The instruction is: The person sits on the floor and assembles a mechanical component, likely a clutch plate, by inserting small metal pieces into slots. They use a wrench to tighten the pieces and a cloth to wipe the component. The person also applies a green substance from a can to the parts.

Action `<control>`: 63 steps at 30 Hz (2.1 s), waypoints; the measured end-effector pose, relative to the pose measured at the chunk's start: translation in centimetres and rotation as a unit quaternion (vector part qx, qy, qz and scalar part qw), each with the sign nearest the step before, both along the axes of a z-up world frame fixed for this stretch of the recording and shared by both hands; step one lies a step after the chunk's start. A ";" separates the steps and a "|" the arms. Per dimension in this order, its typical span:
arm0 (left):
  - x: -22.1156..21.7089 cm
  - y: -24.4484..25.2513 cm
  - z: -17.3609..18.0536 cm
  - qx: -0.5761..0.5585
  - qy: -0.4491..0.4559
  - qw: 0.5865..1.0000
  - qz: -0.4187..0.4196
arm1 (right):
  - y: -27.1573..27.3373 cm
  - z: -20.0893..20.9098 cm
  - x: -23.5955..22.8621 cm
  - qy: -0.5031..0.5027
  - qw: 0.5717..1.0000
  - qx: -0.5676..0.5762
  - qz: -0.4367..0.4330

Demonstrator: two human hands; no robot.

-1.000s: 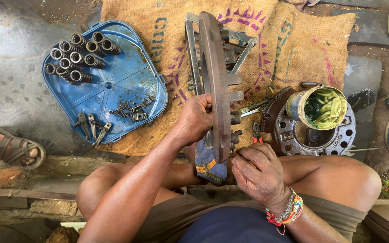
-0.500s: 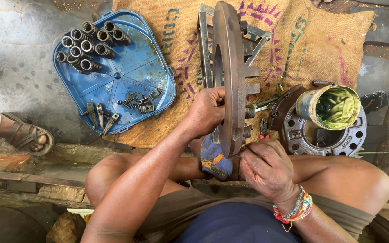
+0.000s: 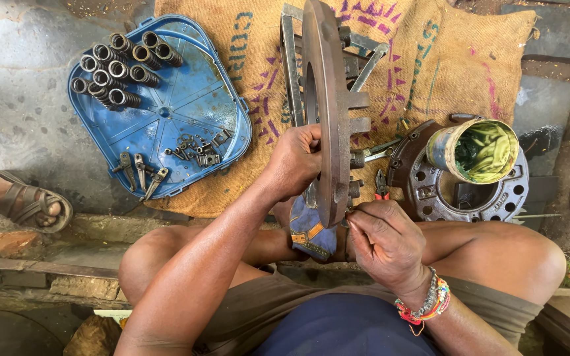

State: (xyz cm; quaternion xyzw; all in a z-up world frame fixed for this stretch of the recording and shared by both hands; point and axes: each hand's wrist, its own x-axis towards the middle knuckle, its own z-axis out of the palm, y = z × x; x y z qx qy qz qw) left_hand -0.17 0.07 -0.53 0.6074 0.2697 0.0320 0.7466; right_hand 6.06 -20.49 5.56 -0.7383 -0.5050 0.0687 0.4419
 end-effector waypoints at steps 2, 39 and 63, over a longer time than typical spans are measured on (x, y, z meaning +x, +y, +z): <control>-0.1 0.0 -0.1 0.013 0.006 1.000 -0.001 | -0.1 0.0 -0.4 0.024 1.000 0.007 -0.017; -0.6 2.4 0.7 0.023 0.126 0.992 -0.012 | -8.0 -5.5 8.7 0.408 0.871 -0.011 -0.273; -8.9 5.1 -0.7 0.048 -0.001 0.993 0.107 | -41.9 -3.8 -2.4 0.262 0.814 -0.270 -0.443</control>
